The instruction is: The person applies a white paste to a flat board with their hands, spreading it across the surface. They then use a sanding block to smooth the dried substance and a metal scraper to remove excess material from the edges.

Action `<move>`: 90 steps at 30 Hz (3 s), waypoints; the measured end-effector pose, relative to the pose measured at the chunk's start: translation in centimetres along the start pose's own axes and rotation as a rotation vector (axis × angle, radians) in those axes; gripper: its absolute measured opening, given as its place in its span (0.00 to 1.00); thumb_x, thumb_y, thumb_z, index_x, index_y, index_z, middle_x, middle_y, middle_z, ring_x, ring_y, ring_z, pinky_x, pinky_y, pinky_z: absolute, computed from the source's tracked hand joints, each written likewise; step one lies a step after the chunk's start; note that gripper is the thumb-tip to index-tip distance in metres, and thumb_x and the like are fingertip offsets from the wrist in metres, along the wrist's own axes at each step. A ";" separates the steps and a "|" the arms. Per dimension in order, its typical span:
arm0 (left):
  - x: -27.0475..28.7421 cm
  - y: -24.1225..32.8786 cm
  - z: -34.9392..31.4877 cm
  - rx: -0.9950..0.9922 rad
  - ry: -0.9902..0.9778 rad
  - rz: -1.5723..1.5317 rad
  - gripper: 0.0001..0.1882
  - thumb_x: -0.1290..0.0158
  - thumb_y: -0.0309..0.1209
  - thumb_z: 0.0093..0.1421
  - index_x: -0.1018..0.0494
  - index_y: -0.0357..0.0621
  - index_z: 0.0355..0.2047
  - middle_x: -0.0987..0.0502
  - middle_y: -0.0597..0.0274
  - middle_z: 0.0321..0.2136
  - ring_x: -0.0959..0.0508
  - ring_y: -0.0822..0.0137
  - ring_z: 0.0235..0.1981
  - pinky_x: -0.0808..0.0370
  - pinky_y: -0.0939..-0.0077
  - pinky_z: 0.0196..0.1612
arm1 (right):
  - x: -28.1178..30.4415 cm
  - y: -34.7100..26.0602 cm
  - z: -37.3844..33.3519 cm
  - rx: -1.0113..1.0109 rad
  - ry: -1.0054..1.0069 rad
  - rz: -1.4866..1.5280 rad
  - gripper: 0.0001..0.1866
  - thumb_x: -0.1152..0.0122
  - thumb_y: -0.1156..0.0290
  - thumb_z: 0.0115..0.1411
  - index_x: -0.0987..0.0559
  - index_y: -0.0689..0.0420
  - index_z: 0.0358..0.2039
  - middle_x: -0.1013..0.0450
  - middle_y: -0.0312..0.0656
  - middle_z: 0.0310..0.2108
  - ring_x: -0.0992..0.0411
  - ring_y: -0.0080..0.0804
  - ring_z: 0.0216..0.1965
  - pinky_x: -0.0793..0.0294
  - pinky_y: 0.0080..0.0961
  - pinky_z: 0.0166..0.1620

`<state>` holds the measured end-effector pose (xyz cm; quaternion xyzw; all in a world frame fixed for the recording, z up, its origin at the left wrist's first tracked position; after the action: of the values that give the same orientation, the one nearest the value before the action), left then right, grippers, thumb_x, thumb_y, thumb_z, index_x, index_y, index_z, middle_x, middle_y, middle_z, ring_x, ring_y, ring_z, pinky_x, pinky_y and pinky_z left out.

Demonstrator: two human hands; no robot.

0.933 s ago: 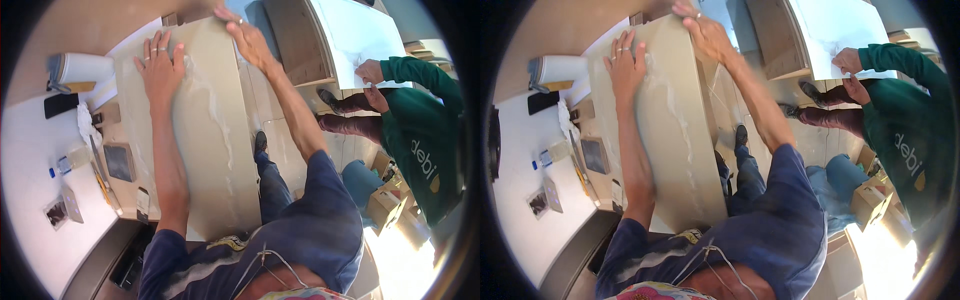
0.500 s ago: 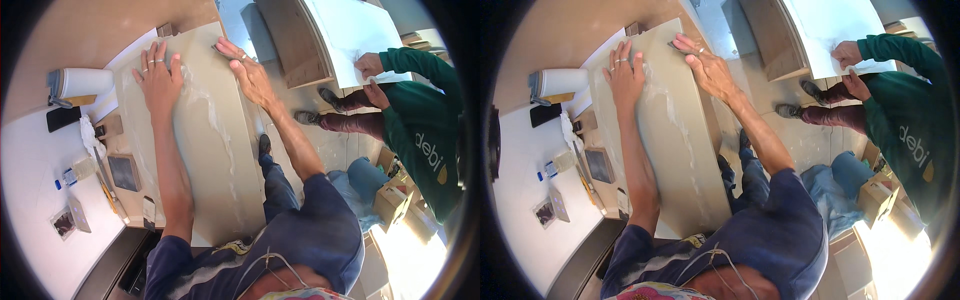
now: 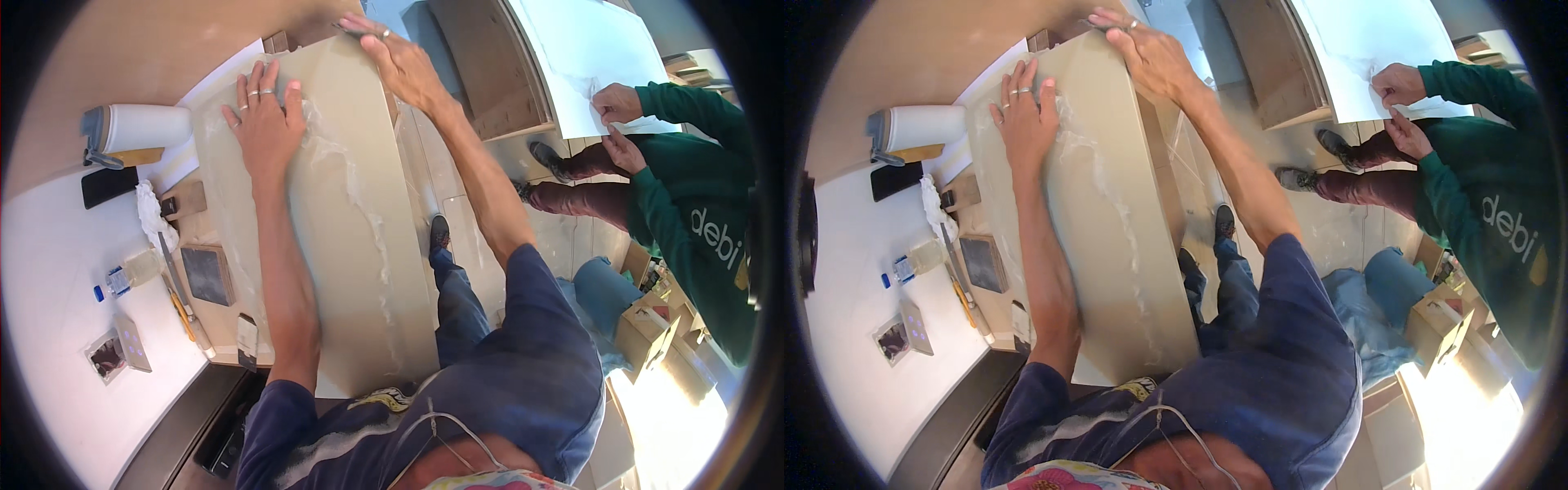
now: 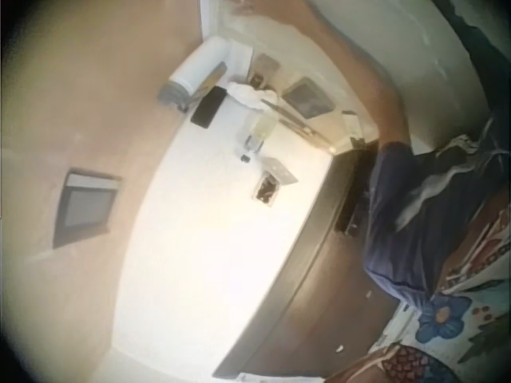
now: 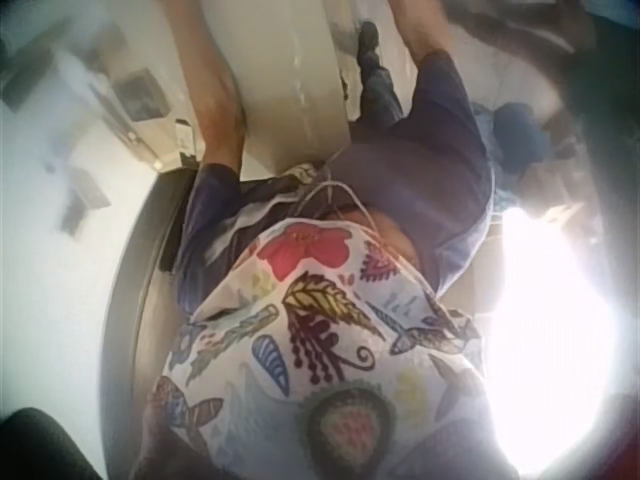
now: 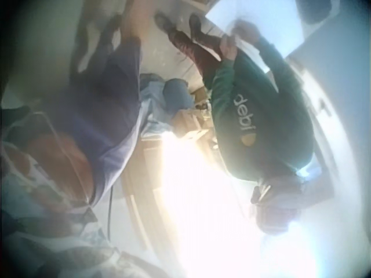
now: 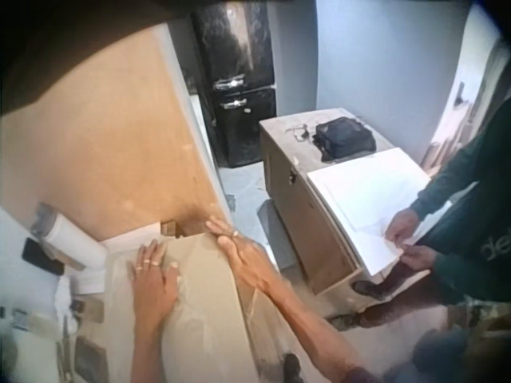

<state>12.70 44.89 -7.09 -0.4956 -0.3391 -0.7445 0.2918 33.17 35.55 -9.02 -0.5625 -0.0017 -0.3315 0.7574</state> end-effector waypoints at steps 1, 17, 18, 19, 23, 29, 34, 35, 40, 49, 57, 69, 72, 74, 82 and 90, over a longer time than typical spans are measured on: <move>-0.1 -0.5 -0.2 0.005 0.003 0.008 0.30 0.56 0.51 0.73 0.33 0.55 0.69 0.37 0.60 0.73 0.46 0.51 0.76 0.58 0.30 0.74 | -0.5 -0.3 -1.4 -0.015 0.006 0.018 0.27 0.64 0.52 0.78 0.21 0.49 0.62 0.28 0.35 0.66 0.25 0.46 0.58 0.28 0.37 0.62; 0.5 0.3 -0.5 -0.007 0.027 -0.017 0.30 0.56 0.51 0.73 0.31 0.51 0.68 0.35 0.58 0.72 0.44 0.50 0.75 0.57 0.30 0.74 | 0.0 -1.0 -1.7 -0.016 -0.010 -0.022 0.27 0.65 0.51 0.78 0.23 0.48 0.64 0.30 0.36 0.68 0.29 0.45 0.64 0.30 0.37 0.65; 0.6 0.2 -0.2 -0.008 0.032 -0.014 0.30 0.56 0.51 0.73 0.31 0.51 0.68 0.35 0.58 0.72 0.44 0.50 0.75 0.57 0.30 0.74 | -0.1 -0.8 -0.3 -0.022 -0.027 -0.018 0.27 0.65 0.51 0.78 0.23 0.48 0.64 0.31 0.36 0.69 0.29 0.45 0.65 0.30 0.37 0.66; 0.7 0.0 -0.3 -0.001 0.028 -0.003 0.29 0.56 0.51 0.73 0.32 0.52 0.68 0.36 0.58 0.72 0.44 0.50 0.75 0.57 0.30 0.74 | -0.3 -1.1 -1.2 -0.013 -0.011 -0.015 0.27 0.64 0.51 0.78 0.23 0.48 0.64 0.30 0.36 0.68 0.29 0.45 0.65 0.30 0.37 0.66; 0.6 0.0 -0.3 0.003 0.038 -0.007 0.29 0.56 0.50 0.73 0.32 0.53 0.69 0.36 0.59 0.72 0.44 0.50 0.76 0.57 0.31 0.74 | -0.3 -1.6 -4.4 0.021 0.020 -0.007 0.27 0.64 0.51 0.78 0.22 0.47 0.64 0.30 0.37 0.68 0.29 0.45 0.64 0.30 0.37 0.66; 0.2 -0.5 -0.5 0.011 0.012 0.019 0.29 0.56 0.51 0.74 0.34 0.55 0.70 0.37 0.61 0.73 0.44 0.52 0.76 0.57 0.30 0.74 | -0.5 -1.3 -3.2 -0.037 0.012 0.028 0.27 0.64 0.51 0.78 0.21 0.47 0.62 0.31 0.36 0.68 0.28 0.45 0.63 0.31 0.38 0.66; 0.0 -0.1 -0.6 0.007 0.009 0.003 0.29 0.56 0.51 0.74 0.34 0.56 0.70 0.37 0.61 0.73 0.44 0.53 0.76 0.59 0.31 0.74 | -0.1 -1.4 -4.3 -0.051 0.002 0.026 0.26 0.64 0.52 0.78 0.21 0.47 0.62 0.30 0.34 0.68 0.29 0.46 0.63 0.32 0.38 0.67; 0.0 0.2 -0.3 0.003 0.002 -0.002 0.29 0.56 0.51 0.74 0.34 0.56 0.70 0.36 0.61 0.73 0.44 0.53 0.76 0.59 0.31 0.74 | 0.4 -1.0 -1.9 -0.052 0.001 0.022 0.26 0.63 0.52 0.78 0.21 0.47 0.62 0.30 0.34 0.68 0.29 0.46 0.64 0.32 0.38 0.67; -0.1 -0.6 -0.5 0.026 -0.019 0.019 0.29 0.56 0.50 0.74 0.34 0.55 0.70 0.37 0.61 0.73 0.45 0.53 0.76 0.60 0.32 0.75 | -0.5 -1.7 -5.4 0.023 0.035 -0.006 0.25 0.63 0.53 0.78 0.21 0.46 0.62 0.31 0.33 0.69 0.29 0.45 0.63 0.32 0.41 0.67; -0.2 -0.4 -0.3 0.043 -0.053 0.001 0.29 0.56 0.49 0.73 0.34 0.54 0.70 0.39 0.59 0.74 0.46 0.51 0.77 0.60 0.32 0.75 | -0.5 -0.9 -3.8 0.042 -0.008 -0.085 0.24 0.63 0.55 0.78 0.21 0.46 0.62 0.33 0.33 0.70 0.33 0.46 0.67 0.35 0.44 0.69; 0.0 0.3 -0.1 0.010 -0.053 -0.019 0.28 0.56 0.48 0.74 0.33 0.54 0.70 0.38 0.57 0.73 0.45 0.50 0.76 0.60 0.34 0.75 | 2.4 6.2 1.9 -0.256 0.185 0.302 0.31 0.63 0.49 0.78 0.26 0.59 0.65 0.29 0.46 0.65 0.23 0.42 0.57 0.26 0.40 0.63; 1.2 0.1 0.4 0.004 0.057 -0.288 0.20 0.45 0.42 0.69 0.21 0.48 0.56 0.24 0.53 0.62 0.33 0.49 0.68 0.41 0.47 0.70 | -6.3 10.7 -7.0 -0.598 0.403 1.070 0.40 0.56 0.42 0.76 0.32 0.72 0.65 0.27 0.57 0.59 0.18 0.45 0.48 0.16 0.34 0.51; 1.7 7.4 4.0 -0.018 -0.017 -0.353 0.19 0.40 0.43 0.65 0.18 0.45 0.51 0.20 0.52 0.56 0.26 0.51 0.61 0.32 0.56 0.63 | -6.5 12.7 -10.8 -0.708 0.427 1.050 0.39 0.56 0.42 0.76 0.31 0.71 0.64 0.26 0.56 0.58 0.18 0.43 0.48 0.16 0.34 0.51; 0.3 11.4 6.9 -0.034 -0.188 -0.224 0.22 0.41 0.45 0.64 0.19 0.44 0.51 0.17 0.52 0.48 0.20 0.52 0.53 0.27 0.60 0.58 | -6.5 14.2 -12.8 -0.748 0.438 1.037 0.38 0.57 0.42 0.76 0.30 0.69 0.64 0.25 0.55 0.56 0.17 0.41 0.47 0.17 0.32 0.50; -6.7 9.5 11.8 0.081 -0.598 -0.047 0.20 0.45 0.45 0.64 0.17 0.38 0.38 0.16 0.55 0.34 0.19 0.66 0.38 0.25 0.70 0.46 | -5.5 16.3 -18.5 -0.828 0.423 0.972 0.38 0.56 0.40 0.76 0.27 0.67 0.63 0.24 0.52 0.55 0.17 0.40 0.46 0.17 0.31 0.49; -3.7 4.6 10.7 -0.042 -0.076 -0.239 0.20 0.51 0.42 0.71 0.18 0.37 0.36 0.15 0.52 0.30 0.17 0.60 0.33 0.23 0.67 0.43 | -3.3 12.3 -10.5 -0.620 0.298 0.887 0.36 0.59 0.42 0.77 0.29 0.63 0.67 0.25 0.51 0.59 0.20 0.38 0.52 0.21 0.31 0.55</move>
<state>23.33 51.00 -6.56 -0.4853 -0.3911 -0.7615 0.1777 32.91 30.04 -24.58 -0.6528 0.4397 -0.0423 0.6154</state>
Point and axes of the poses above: each hand's wrist, its own z-axis towards the middle knuckle, its own x-axis out of the back of the hand, y = z × x, the point moved 7 cm from there along z, towards the middle knuckle
